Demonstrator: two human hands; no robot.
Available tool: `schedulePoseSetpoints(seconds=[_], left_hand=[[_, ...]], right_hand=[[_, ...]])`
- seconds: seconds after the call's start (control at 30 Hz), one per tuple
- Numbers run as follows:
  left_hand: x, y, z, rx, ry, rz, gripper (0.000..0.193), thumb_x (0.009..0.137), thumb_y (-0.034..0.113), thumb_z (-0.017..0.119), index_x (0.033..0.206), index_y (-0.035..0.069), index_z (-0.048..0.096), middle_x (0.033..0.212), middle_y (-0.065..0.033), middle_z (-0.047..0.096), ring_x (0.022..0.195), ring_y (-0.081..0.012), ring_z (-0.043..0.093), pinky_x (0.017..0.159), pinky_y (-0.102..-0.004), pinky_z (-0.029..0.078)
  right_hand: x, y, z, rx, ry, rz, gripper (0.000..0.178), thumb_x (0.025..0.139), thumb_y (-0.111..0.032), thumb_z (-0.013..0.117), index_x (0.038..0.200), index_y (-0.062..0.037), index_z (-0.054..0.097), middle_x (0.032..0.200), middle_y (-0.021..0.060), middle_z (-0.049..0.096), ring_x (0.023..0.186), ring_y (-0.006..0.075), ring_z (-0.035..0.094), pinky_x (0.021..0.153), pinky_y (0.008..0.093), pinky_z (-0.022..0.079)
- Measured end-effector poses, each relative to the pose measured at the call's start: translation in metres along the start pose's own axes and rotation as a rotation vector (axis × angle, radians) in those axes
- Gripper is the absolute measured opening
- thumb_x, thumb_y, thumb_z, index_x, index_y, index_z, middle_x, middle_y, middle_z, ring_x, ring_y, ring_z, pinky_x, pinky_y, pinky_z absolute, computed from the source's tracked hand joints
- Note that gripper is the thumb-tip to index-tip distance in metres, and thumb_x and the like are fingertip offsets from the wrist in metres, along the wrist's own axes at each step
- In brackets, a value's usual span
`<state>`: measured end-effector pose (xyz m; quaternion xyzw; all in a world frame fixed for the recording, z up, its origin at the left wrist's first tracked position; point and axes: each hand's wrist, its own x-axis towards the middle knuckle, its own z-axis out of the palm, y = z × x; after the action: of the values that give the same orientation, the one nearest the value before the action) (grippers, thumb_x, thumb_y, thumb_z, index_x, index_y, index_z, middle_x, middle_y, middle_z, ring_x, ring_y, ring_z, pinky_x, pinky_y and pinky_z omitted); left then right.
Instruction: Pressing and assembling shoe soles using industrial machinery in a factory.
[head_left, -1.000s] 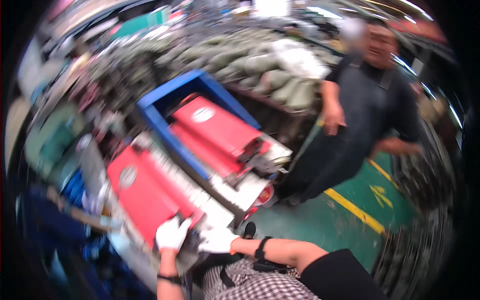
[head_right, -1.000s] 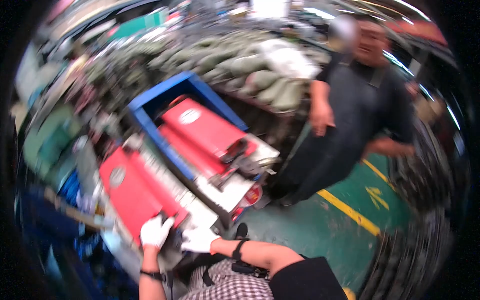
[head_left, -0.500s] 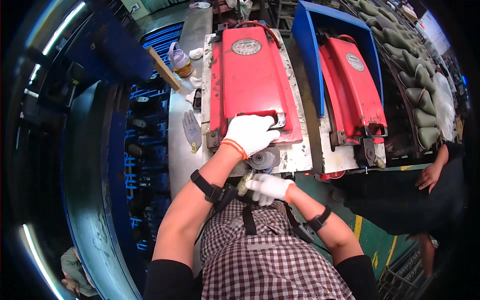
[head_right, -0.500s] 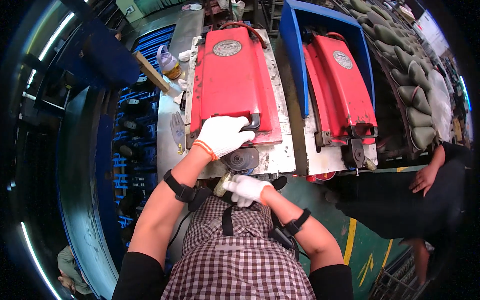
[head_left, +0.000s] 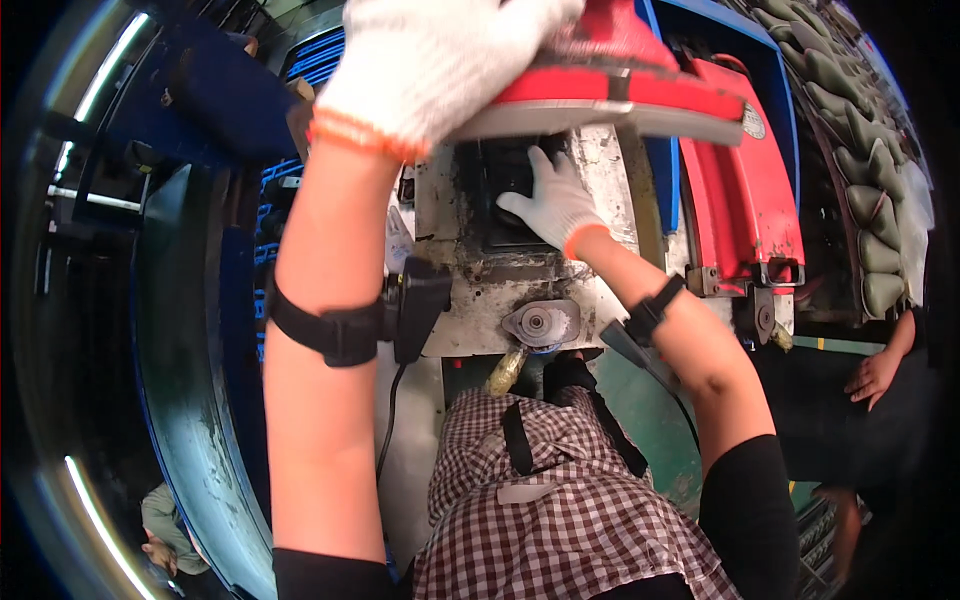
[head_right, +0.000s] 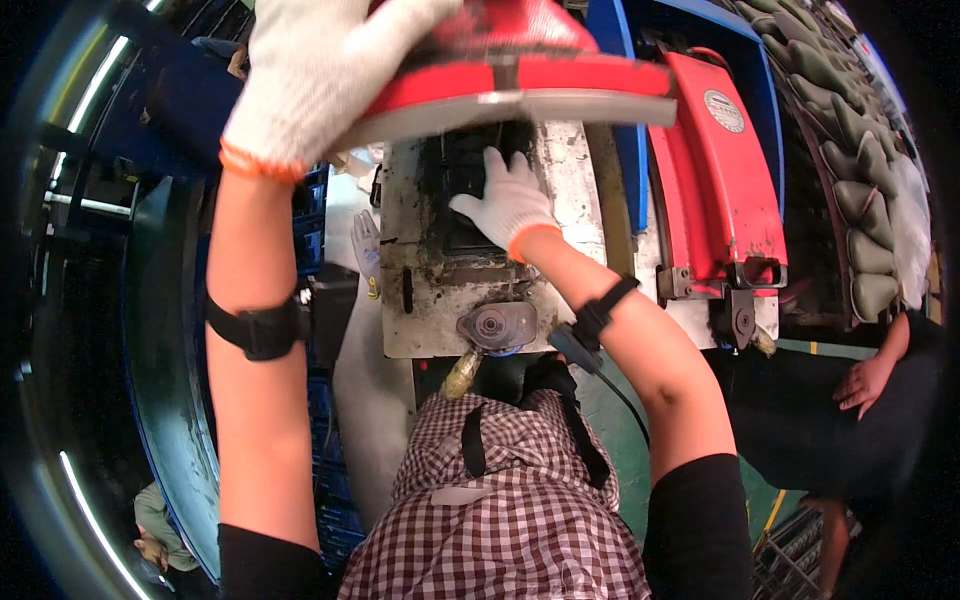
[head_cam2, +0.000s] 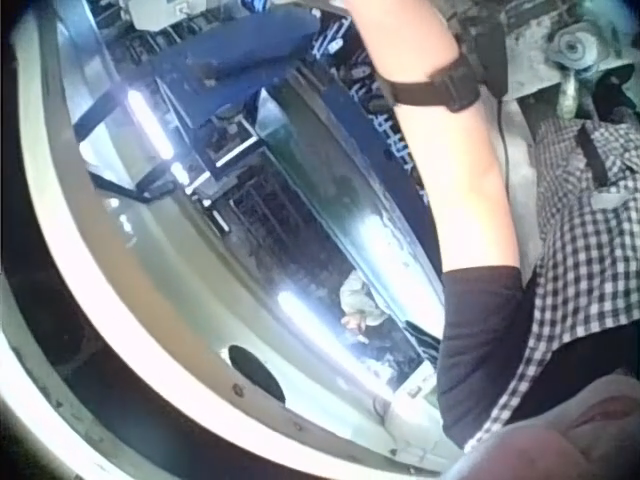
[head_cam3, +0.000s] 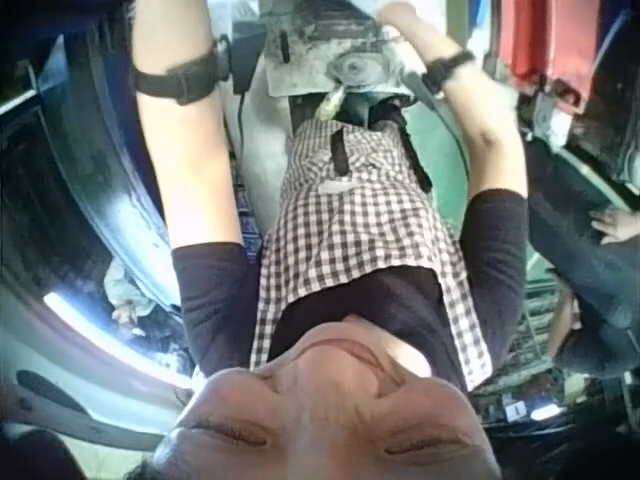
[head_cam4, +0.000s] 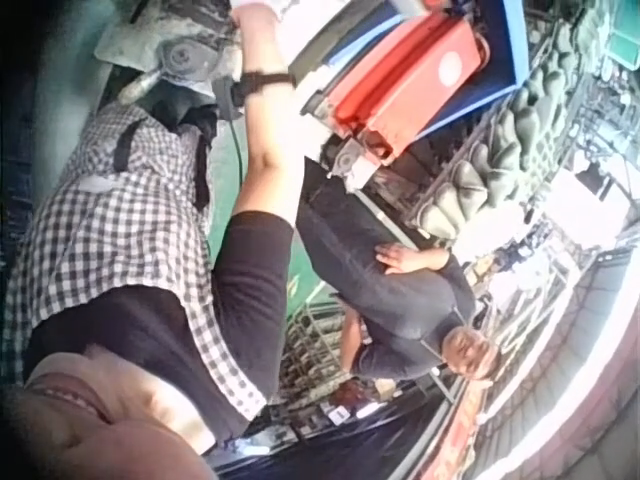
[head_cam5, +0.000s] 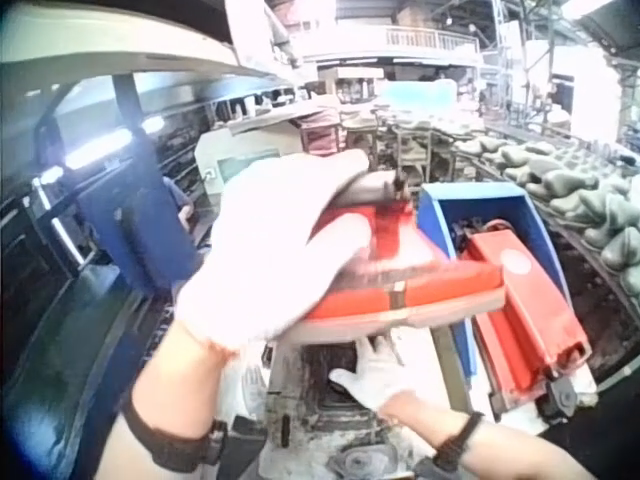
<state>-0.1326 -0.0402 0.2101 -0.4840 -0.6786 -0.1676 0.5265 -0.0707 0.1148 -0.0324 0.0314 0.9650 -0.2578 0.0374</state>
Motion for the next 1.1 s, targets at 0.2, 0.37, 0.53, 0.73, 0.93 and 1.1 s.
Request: schedulePoseSetpoints(seconds=[0.2, 0.37, 0.53, 0.73, 0.93, 1.1], left_hand=[[0.009, -0.012, -0.01, 0.084, 0.109, -0.15, 0.043, 0.093, 0.026, 0.068, 0.129, 0.002, 0.066, 0.121, -0.0213, 0.07, 0.115, -0.04, 0.065, 0.104, -0.0456, 0.05], [-0.102, 0.111, -0.079, -0.343, -0.306, -0.604, 0.039, 0.074, -0.004, 0.071, 0.113, -0.003, 0.07, 0.107, -0.0173, 0.069, 0.106, -0.0353, 0.066, 0.097, -0.0442, 0.052], [-0.231, 0.217, -0.087, -1.384, 0.473, -2.099, 0.087, 0.096, 0.03, 0.075, 0.163, 0.002, 0.028, 0.155, -0.0166, 0.05, 0.141, -0.0278, 0.051, 0.12, -0.0423, 0.041], [-0.251, 0.228, -0.122, -1.7, 0.977, -2.142, 0.076, 0.089, 0.029, 0.065, 0.157, 0.005, 0.041, 0.151, -0.0203, 0.054, 0.137, -0.0359, 0.056, 0.119, -0.0521, 0.044], [-0.354, 0.173, -0.178, -0.872, 1.002, -2.451, 0.036, 0.09, 0.035, 0.058, 0.117, 0.013, 0.069, 0.125, -0.0105, 0.069, 0.117, -0.0294, 0.065, 0.104, -0.0555, 0.052], [-0.469, 0.1, -0.206, -0.155, 0.895, -2.574, 0.017, 0.081, 0.024, 0.076, 0.086, 0.012, 0.065, 0.081, -0.0008, 0.057, 0.078, -0.0165, 0.061, 0.072, -0.0315, 0.051]], right_hand=[[0.026, -0.052, 0.021, -0.101, -0.11, 0.136, 0.112, 0.074, -0.045, 0.084, 0.162, -0.0111, 0.023, 0.154, 0.0388, 0.034, 0.131, 0.0535, 0.051, 0.107, 0.0511, 0.05], [0.013, 0.045, 0.005, 0.747, -0.083, 0.019, 0.106, 0.08, -0.038, 0.077, 0.161, 0.009, 0.027, 0.165, 0.0284, 0.036, 0.152, 0.0346, 0.039, 0.124, 0.0387, 0.031], [-0.089, 0.003, -0.011, 1.642, -0.593, 0.099, 0.086, 0.099, -0.033, 0.067, 0.167, -0.006, 0.021, 0.157, 0.015, 0.048, 0.141, 0.0238, 0.051, 0.114, 0.038, 0.046], [-0.146, -0.055, -0.008, 0.291, -0.373, -0.59, 0.081, 0.097, -0.038, 0.065, 0.163, -0.0053, 0.033, 0.165, 0.0251, 0.035, 0.156, 0.0446, 0.027, 0.129, 0.0534, 0.016], [-0.149, -0.013, 0.032, -0.121, 0.011, -0.489, 0.052, 0.092, -0.027, 0.069, 0.14, -0.0085, 0.06, 0.141, 0.018, 0.058, 0.141, 0.045, 0.045, 0.123, 0.0596, 0.029], [-0.152, -0.015, 0.05, -0.082, 0.023, -0.524, 0.034, 0.087, -0.02, 0.072, 0.119, -0.0101, 0.069, 0.113, 0.0125, 0.068, 0.115, 0.0373, 0.061, 0.104, 0.0526, 0.045]])
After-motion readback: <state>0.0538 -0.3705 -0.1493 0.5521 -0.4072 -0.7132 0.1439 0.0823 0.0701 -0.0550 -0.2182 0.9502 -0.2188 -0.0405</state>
